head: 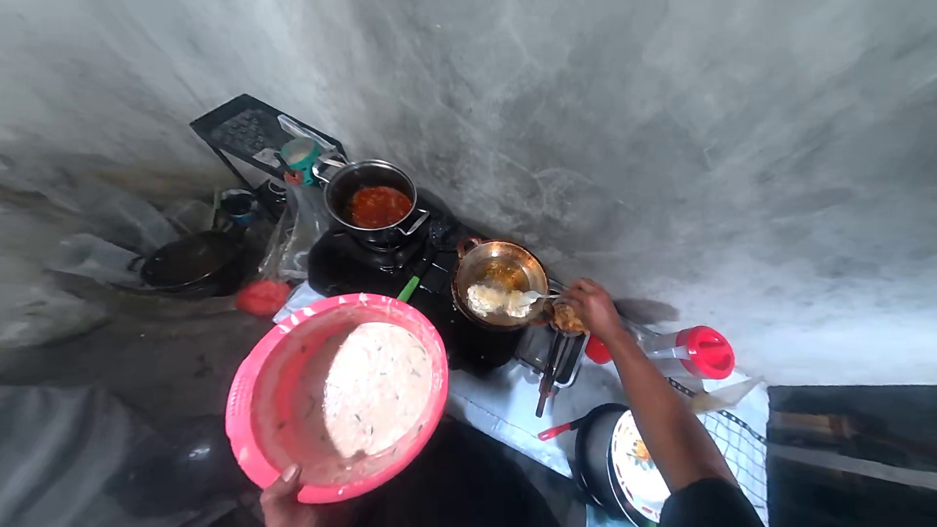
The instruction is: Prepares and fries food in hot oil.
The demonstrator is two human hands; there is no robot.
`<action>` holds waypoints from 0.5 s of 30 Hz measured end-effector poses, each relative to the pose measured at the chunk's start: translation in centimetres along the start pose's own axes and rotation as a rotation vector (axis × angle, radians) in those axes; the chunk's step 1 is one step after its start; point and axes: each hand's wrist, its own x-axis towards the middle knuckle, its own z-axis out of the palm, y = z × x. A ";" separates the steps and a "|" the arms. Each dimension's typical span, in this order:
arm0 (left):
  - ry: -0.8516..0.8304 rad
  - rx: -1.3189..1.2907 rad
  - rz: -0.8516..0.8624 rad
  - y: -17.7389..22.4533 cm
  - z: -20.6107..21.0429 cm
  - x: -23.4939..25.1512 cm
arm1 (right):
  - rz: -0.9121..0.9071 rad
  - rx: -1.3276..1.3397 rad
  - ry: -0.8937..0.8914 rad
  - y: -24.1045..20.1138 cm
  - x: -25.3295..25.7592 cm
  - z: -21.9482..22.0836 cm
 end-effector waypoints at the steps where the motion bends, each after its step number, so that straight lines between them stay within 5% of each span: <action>1: -0.004 -0.001 0.001 0.0 -0.1 -0.1 | 0.020 0.002 0.005 0.2 -0.3 -0.2; 15: -0.001 0.000 -0.033 -0.3 -1.0 0.0 | 0.041 0.004 0.094 0.6 -2.7 -0.8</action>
